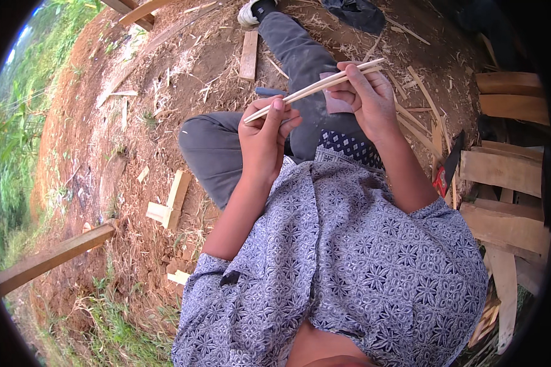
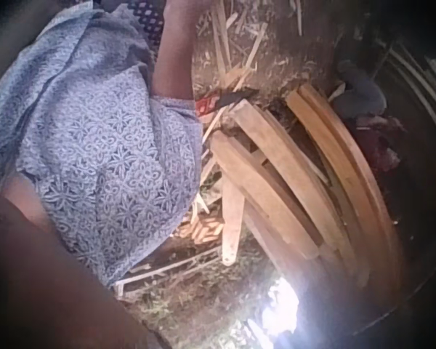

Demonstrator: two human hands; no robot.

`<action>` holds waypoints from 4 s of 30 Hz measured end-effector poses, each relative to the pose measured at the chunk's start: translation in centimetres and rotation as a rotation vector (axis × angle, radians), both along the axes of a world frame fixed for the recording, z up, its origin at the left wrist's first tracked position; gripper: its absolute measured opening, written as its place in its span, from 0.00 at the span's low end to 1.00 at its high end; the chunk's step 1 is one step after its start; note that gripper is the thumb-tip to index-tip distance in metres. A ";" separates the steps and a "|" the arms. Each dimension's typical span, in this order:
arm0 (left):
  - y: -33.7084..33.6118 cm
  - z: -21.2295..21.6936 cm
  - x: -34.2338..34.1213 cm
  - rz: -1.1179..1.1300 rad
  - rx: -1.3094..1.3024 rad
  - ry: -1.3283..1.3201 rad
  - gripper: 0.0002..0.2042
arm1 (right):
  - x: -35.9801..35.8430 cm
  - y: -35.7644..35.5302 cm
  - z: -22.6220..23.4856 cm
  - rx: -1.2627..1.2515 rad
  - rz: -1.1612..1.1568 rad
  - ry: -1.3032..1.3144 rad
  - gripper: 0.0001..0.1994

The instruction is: The person sits on the ground and uses a knife to shave and shape thin wooden sticks. They then use sandpaper to smooth the surface of the sticks, holding them against their leg for stability.

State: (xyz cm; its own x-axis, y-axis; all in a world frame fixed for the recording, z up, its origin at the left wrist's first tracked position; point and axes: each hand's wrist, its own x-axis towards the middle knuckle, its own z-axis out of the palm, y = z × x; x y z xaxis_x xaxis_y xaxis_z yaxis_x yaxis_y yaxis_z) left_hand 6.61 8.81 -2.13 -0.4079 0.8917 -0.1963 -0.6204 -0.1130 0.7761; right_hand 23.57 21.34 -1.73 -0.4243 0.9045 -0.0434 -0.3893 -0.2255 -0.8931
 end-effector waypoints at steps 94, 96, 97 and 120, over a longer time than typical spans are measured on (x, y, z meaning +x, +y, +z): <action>0.3 0.2 0.7 -0.031 0.015 0.010 0.13 | -2.4 -2.2 -0.8 0.039 0.098 0.005 0.12; 0.3 0.1 0.7 -0.018 0.027 -0.008 0.13 | -2.6 -2.3 -0.5 0.071 0.103 -0.029 0.12; 0.2 0.1 0.6 -0.019 0.018 0.000 0.13 | -2.7 -2.4 -0.3 0.073 0.111 -0.025 0.12; 0.2 0.3 0.9 0.038 0.044 -0.031 0.08 | -3.2 -3.1 -1.1 0.156 0.157 -0.037 0.14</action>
